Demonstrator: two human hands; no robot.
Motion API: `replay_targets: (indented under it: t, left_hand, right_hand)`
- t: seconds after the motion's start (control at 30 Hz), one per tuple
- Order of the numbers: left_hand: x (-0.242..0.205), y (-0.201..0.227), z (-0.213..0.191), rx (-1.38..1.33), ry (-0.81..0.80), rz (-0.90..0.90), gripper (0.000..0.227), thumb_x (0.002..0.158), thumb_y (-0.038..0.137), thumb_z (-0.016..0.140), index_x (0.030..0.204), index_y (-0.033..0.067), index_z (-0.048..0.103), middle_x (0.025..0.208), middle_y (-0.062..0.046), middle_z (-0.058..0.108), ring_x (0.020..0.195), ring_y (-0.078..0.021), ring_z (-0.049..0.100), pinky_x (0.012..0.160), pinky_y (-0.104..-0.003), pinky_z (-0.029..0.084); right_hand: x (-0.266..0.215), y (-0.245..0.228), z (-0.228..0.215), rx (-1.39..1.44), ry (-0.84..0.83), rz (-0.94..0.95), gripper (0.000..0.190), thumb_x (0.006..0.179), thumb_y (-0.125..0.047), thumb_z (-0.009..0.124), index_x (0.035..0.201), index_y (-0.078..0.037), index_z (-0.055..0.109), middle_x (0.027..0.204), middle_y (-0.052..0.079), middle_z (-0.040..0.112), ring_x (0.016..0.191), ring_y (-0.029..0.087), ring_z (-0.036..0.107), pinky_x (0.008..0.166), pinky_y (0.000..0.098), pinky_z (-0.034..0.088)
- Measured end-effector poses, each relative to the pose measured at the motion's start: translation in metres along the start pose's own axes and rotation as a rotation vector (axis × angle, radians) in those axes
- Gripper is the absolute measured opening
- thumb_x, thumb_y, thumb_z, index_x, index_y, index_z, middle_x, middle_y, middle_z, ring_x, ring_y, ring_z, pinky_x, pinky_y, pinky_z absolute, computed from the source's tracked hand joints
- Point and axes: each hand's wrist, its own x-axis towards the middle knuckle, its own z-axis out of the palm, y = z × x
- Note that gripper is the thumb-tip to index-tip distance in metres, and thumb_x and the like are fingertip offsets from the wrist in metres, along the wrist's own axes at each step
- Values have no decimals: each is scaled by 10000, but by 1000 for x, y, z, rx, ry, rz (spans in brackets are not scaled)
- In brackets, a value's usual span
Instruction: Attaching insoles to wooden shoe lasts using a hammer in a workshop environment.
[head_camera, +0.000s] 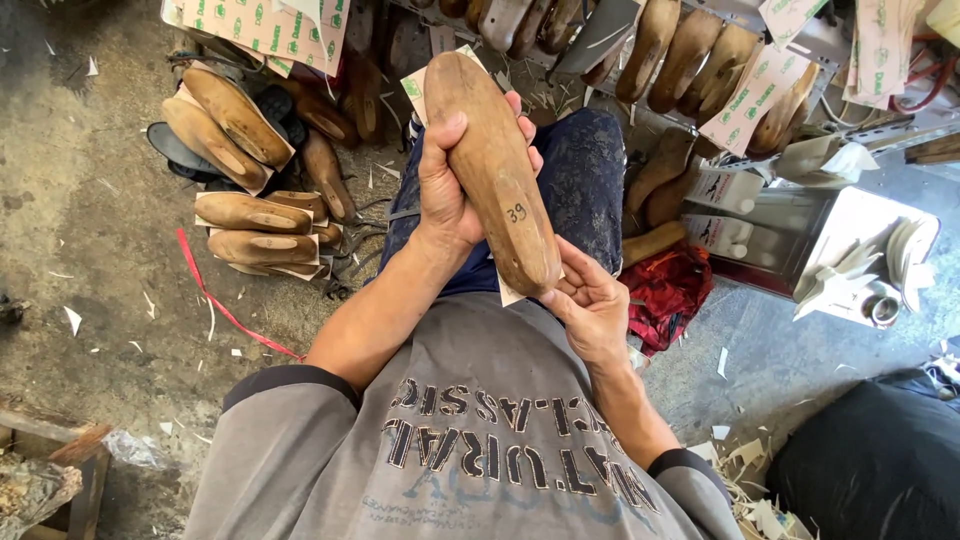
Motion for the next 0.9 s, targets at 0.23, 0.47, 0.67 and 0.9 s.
replay_targets:
  t: [0.23,0.47,0.67,0.9]
  left_hand:
    - [-2,-1,-13,125,-199,127,698,866,287,784,1417,4,464,1360,-115,569,1139,-256,591,882,-438,568]
    - [-5,-2,-15,213,-548,7,945,778,283,749,1600,55,343,1689,-179,311,1505,-475,383,1170,-637,460]
    - [-4,-11,-22,324,-525,-11,917,743,240,762,1500,-62,340,1247,-261,620,1067,-340,720,1029,-455,569]
    - [-25,-46,-8,548,-388,269,838,860,207,814,1559,-5,403,1612,-263,406,1436,-444,479,1188,-525,439]
  right_hand:
    - [-2,-18,10,120,-214,155,1198,818,-661,796,1628,-26,183,1450,178,526,1270,327,612,1004,514,588]
    - [-4,8,3,-350,-99,-255,986,766,-247,903,1566,9,389,1450,207,547,1147,280,673,847,378,627]
    - [1,41,-11,15,-172,-251,1026,771,-204,888,1580,51,311,1394,237,572,1156,311,675,892,430,618]
    - [-5,64,-23,344,-124,-230,840,835,-233,705,1573,-19,365,1437,272,545,1219,400,627,985,592,552]
